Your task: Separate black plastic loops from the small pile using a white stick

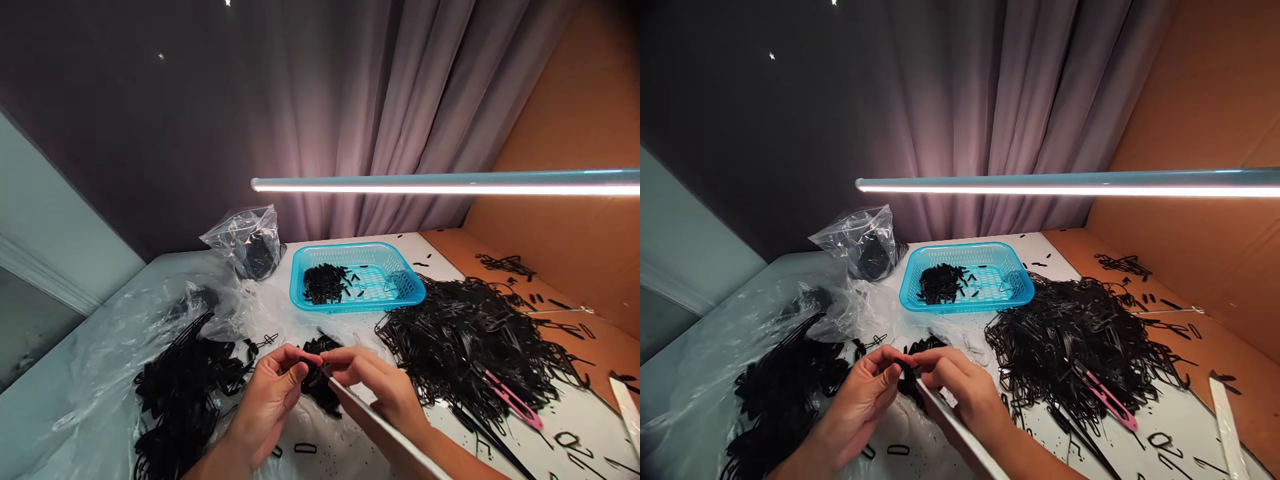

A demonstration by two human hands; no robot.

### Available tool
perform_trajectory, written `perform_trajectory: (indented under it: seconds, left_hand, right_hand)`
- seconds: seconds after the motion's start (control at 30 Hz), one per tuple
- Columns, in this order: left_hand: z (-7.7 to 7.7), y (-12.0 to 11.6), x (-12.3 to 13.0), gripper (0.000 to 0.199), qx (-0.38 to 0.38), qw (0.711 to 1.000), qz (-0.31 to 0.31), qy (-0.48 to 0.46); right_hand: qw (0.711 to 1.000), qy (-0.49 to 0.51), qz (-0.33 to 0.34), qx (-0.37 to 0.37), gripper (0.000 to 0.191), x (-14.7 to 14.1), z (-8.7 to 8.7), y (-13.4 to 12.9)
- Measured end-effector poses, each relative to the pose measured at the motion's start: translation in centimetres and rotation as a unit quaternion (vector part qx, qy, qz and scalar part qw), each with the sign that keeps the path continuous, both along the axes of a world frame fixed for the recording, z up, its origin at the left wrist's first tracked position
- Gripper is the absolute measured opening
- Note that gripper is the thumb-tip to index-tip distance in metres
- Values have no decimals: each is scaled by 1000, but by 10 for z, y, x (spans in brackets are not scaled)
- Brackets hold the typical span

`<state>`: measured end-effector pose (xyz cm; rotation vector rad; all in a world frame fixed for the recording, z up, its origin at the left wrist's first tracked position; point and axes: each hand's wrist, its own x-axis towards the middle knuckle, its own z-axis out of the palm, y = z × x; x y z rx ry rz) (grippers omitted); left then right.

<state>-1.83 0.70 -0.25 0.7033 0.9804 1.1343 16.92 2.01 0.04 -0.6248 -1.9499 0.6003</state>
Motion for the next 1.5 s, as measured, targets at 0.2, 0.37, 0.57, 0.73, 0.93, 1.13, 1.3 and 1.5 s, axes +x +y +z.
perform_trajectory:
  seconds: [0.2,0.37,0.57,0.73,0.93,1.13,1.3,1.5]
  left_hand:
    - [5,0,3,22,15,1000,-3,17]
    - [0,-2,4,31,35,999,-14,36]
    - [-2,-3,3,30,41,998,-22,43]
    - [-4,-3,2,28,38,998,-31,42]
    - [-4,-3,2,30,34,998,-33,49]
    - [2,-8,4,26,3,999,-46,-3]
    - [7,-10,5,23,-29,998,-60,-12]
    - [9,-8,2,21,10,996,-85,39]
  right_hand:
    - [999,17,3,30,2,2,1,1]
    - [998,4,18,59,4,2,-2,4]
    - [998,-1,31,63,4,2,0,4]
    - [997,-9,38,67,6,4,6,3]
    - [994,-29,39,93,5,3,4,3]
    - [972,-128,46,193,13,4,4,-3]
    - [939,-212,15,270,22,5,12,-10]
    - [959,-171,-7,224,20,-3,13,-14]
